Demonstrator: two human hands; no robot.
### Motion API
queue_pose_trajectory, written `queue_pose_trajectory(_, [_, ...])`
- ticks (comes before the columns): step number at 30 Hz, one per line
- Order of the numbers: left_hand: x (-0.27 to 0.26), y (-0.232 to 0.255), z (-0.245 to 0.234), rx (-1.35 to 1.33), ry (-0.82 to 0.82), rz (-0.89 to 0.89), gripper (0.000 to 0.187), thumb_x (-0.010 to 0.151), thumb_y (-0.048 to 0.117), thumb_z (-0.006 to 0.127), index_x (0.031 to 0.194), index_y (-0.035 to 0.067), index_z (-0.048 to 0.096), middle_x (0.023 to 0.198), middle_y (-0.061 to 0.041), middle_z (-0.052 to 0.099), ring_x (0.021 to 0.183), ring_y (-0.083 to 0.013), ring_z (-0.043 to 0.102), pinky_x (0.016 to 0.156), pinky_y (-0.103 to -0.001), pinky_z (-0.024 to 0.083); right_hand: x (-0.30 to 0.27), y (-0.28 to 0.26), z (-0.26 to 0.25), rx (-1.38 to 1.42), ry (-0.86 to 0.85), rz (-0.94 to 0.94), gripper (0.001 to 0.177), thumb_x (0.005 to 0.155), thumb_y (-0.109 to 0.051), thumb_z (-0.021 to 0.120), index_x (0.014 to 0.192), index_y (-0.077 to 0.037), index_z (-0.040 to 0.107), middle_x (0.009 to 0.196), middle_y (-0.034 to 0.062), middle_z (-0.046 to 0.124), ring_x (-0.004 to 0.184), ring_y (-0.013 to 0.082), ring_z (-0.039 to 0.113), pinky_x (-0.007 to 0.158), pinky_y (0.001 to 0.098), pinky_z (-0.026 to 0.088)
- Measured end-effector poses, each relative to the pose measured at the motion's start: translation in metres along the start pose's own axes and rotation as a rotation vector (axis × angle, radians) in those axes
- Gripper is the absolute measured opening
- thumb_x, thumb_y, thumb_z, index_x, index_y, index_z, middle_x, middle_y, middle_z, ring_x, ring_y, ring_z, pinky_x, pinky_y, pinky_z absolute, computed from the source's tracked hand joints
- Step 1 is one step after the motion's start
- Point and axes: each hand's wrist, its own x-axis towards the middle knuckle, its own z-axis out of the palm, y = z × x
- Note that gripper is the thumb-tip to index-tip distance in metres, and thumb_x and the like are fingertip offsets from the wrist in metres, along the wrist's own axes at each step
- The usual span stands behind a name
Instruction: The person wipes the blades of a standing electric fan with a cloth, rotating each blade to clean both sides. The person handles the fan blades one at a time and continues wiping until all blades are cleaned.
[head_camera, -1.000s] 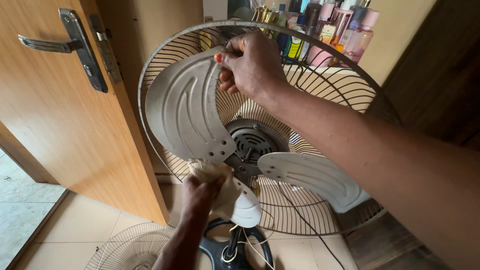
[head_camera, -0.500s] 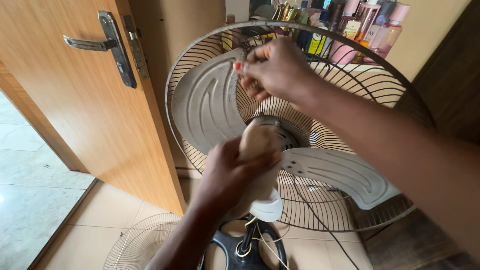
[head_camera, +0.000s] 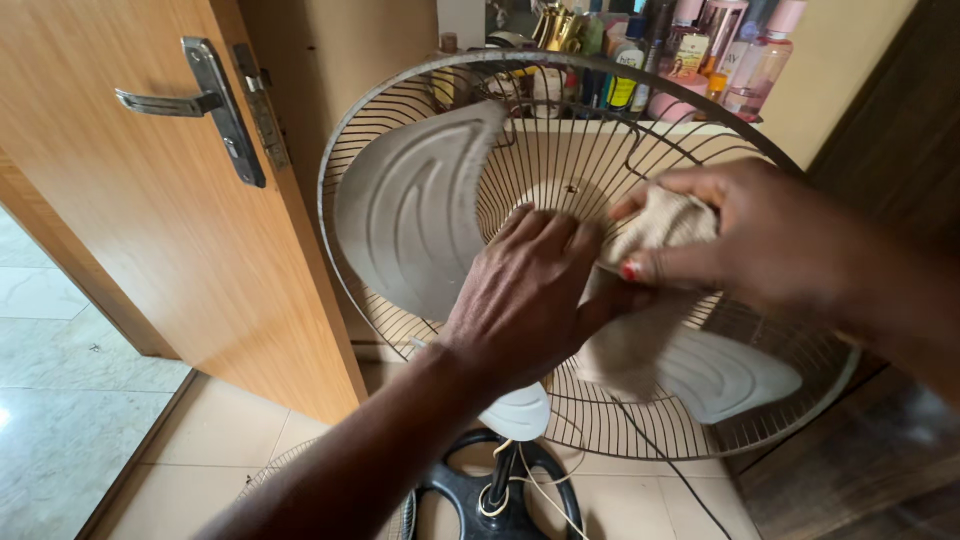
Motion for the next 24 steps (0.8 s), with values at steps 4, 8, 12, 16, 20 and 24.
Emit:
queue_pose_trajectory(4, [-0.003,-0.018,-0.001,0.044,-0.357,-0.083,0.065,0.086,0.070,0.060,0.098,0.007,0.074,0.096,-0.012,0.072,0.102,-0.0283,0.065,0.112,-0.052,0.036,-0.018,-0.008,0.003,-0.050,0.174,-0.037,0.032,0.078,-0.004,0.084,0.108,-0.004,0.075,0.090,0.0165,0.078,0.072,0.0242,0.077,0.071,0.0424,0.062])
queue_pose_trajectory(8, [-0.013,-0.030,0.022,0.502,-0.242,0.138,0.097,0.078,0.092,0.058,0.106,0.001,0.074,0.107,-0.021,0.070,0.118,-0.0404,0.058,0.113,-0.057,0.019,-0.039,-0.019,-0.001,-0.152,0.434,-0.362,0.024,0.081,-0.005,0.080,0.104,-0.003,0.073,0.089,0.0106,0.076,0.072,0.0162,0.074,0.060,0.0329,0.059])
queue_pose_trajectory(12, [-0.027,-0.041,0.032,0.609,-0.558,0.077,0.046,0.076,0.046,0.076,0.109,0.016,0.076,0.112,-0.013,0.070,0.128,-0.0352,0.054,0.123,-0.060,0.012,-0.039,-0.017,0.021,-0.264,0.519,-0.450,0.025,0.080,-0.012,0.082,0.102,-0.004,0.074,0.094,0.0073,0.078,0.072,0.0134,0.075,0.055,0.0281,0.059])
queue_pose_trajectory(16, [-0.031,-0.049,0.025,0.647,-0.662,0.068,0.018,0.088,0.024,0.072,0.104,0.017,0.077,0.106,-0.008,0.072,0.121,-0.0311,0.058,0.121,-0.057,0.021,-0.033,-0.012,0.044,-0.526,0.442,-0.369,0.045,0.077,-0.022,0.088,0.118,-0.010,0.074,0.109,0.0070,0.075,0.077,0.0162,0.074,0.065,0.0280,0.062])
queue_pose_trajectory(20, [-0.029,-0.056,0.027,0.543,-0.609,0.023,0.012,0.084,0.021,0.073,0.095,0.022,0.079,0.095,-0.003,0.073,0.112,-0.0269,0.061,0.110,-0.046,0.032,-0.019,-0.012,0.067,-0.526,0.300,-0.337,0.048,0.076,-0.028,0.089,0.119,-0.013,0.074,0.109,0.0071,0.073,0.088,0.0203,0.074,0.078,0.0345,0.062])
queue_pose_trajectory(24, [-0.025,-0.062,0.034,0.446,-0.597,0.054,0.019,0.079,0.014,0.074,0.094,0.026,0.078,0.082,-0.001,0.073,0.097,-0.0200,0.067,0.109,-0.036,0.036,0.007,0.001,0.072,-0.572,-0.155,-0.244,0.069,0.072,-0.056,0.091,0.123,-0.012,0.073,0.124,0.0088,0.071,0.107,0.0223,0.070,0.094,0.0417,0.055])
